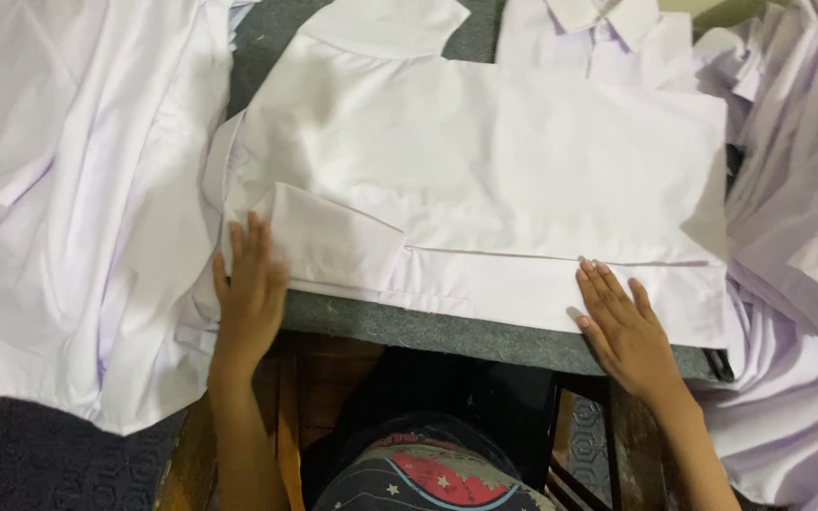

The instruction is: Folding a white collared school uniform shirt neatly on a padded work surface.

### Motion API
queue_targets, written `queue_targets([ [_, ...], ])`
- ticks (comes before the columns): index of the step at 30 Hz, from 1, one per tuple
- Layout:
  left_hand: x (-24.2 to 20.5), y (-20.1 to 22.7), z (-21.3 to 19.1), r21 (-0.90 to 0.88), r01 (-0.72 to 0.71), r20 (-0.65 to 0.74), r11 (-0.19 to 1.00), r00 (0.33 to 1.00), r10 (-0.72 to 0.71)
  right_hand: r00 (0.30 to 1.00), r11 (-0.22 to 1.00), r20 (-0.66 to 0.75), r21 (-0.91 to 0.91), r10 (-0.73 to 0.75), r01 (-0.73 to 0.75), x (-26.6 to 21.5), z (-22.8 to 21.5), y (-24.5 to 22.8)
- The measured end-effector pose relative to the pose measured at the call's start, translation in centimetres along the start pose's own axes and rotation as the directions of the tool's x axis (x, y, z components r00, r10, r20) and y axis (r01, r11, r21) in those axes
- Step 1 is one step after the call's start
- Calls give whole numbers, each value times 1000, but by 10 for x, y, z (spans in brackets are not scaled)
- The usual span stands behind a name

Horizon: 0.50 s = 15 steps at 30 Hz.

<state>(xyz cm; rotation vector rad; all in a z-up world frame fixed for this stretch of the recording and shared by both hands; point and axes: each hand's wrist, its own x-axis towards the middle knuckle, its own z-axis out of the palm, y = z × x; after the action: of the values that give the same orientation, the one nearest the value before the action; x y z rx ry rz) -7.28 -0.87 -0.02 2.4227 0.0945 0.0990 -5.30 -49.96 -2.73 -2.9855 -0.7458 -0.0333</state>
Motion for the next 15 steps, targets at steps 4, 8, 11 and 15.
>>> queue_targets([
  [4, -4, 0, -12, -208, -53, -180, 977, 984, 15, 999, 999, -34, -31, 27, -28, -21, -4, 19],
  [8, -9, 1, -21, -167, 34, -257, 985, 963, -77, 999, 994, 13, 97, 49, -50, -39, -17, 29],
  [11, -5, 14, -30, -149, 165, -238, 975, 951, -197, 994, 994, 68, 67, 82, -86, -52, -28, 37],
  [15, 7, -11, -26, 17, 241, -200, 970, 952, -232, 993, 999, -114, -51, -13, 7, -70, -45, 42],
])
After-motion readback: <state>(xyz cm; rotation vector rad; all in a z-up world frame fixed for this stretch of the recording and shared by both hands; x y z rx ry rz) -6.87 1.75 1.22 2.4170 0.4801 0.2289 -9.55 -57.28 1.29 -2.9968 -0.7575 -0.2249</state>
